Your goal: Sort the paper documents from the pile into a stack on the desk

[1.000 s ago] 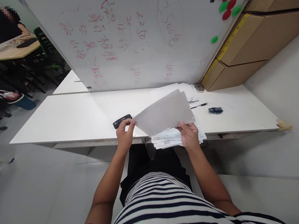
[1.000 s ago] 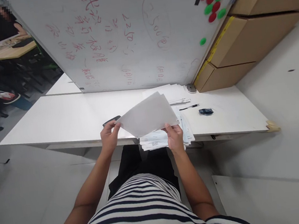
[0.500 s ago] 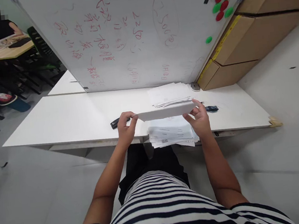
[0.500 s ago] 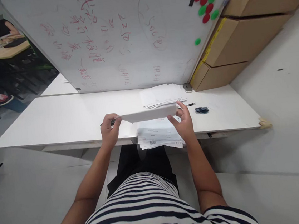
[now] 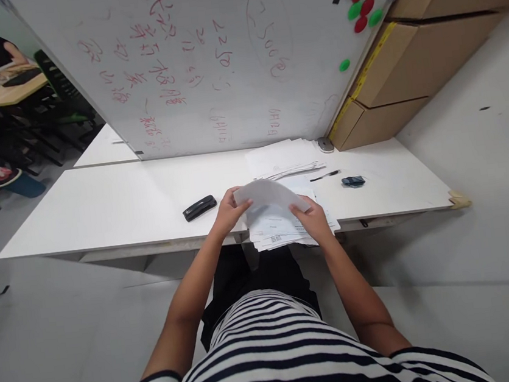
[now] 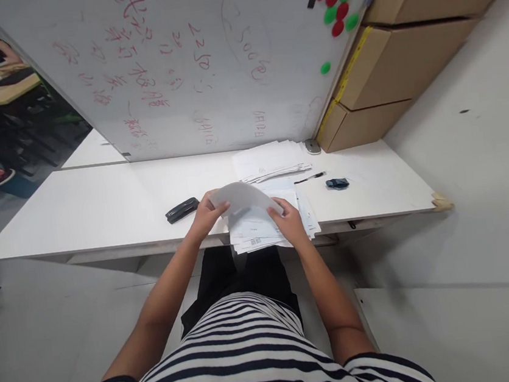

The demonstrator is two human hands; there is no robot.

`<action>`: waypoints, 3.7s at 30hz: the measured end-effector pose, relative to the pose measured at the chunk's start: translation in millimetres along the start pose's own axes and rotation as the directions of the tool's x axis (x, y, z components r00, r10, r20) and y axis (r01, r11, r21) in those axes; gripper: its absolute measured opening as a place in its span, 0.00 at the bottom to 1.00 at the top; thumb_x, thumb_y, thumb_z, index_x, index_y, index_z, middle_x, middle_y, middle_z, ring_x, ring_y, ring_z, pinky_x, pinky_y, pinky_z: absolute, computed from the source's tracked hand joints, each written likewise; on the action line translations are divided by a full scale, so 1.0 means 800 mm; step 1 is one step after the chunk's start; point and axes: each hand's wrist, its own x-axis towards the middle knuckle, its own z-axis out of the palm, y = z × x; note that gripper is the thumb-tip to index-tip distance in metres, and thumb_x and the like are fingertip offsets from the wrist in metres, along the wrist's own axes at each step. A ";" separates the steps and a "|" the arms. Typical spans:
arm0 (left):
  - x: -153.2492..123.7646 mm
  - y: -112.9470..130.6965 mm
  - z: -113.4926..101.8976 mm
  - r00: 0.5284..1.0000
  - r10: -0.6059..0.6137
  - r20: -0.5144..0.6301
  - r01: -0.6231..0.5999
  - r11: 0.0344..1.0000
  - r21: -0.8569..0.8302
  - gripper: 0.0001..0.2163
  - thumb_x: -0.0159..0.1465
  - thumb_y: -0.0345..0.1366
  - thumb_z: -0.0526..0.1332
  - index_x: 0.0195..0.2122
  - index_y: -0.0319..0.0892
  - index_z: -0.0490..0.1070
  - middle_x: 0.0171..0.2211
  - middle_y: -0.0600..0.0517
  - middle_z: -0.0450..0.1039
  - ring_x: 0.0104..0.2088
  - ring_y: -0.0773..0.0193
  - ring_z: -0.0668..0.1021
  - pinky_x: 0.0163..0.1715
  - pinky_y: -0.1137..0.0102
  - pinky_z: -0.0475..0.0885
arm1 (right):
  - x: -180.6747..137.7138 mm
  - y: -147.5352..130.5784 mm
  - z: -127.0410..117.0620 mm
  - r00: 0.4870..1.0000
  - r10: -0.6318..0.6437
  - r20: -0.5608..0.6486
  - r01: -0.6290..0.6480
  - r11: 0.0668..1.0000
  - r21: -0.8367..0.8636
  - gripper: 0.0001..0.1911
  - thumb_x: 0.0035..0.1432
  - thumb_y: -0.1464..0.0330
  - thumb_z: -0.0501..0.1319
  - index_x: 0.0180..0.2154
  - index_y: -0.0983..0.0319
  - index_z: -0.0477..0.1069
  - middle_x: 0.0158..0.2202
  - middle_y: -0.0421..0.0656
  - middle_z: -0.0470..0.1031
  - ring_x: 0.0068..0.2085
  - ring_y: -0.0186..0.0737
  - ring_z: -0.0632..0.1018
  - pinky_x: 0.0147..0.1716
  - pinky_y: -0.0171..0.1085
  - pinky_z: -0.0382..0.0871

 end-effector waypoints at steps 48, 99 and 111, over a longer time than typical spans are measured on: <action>-0.036 -0.045 -0.122 0.988 -0.141 -0.059 0.151 0.832 0.534 0.17 0.56 0.51 0.61 0.40 0.46 0.69 0.36 0.53 0.71 0.36 0.61 0.73 0.34 0.68 0.67 | -0.041 0.005 0.042 0.962 0.220 0.164 -0.198 0.970 -0.144 0.24 0.51 0.59 0.60 0.47 0.64 0.74 0.44 0.48 0.79 0.44 0.50 0.79 0.43 0.44 0.72; 0.007 -0.059 -0.054 0.999 0.045 0.000 -0.016 0.375 0.927 0.22 0.65 0.51 0.49 0.55 0.49 0.67 0.59 0.43 0.65 0.66 0.44 0.52 0.61 0.44 0.41 | -0.118 0.042 0.083 0.947 0.179 0.265 -0.156 0.982 -0.104 0.19 0.55 0.58 0.60 0.45 0.62 0.74 0.45 0.48 0.79 0.46 0.51 0.78 0.46 0.47 0.71; -0.009 -0.035 -0.104 0.969 0.208 -0.134 -0.060 0.721 0.690 0.33 0.69 0.45 0.27 0.51 0.47 0.71 0.54 0.51 0.71 0.57 0.60 0.68 0.61 0.59 0.54 | -0.119 0.041 0.081 0.951 0.174 0.254 -0.181 0.984 0.004 0.20 0.53 0.59 0.62 0.47 0.61 0.72 0.47 0.47 0.78 0.48 0.50 0.77 0.48 0.46 0.70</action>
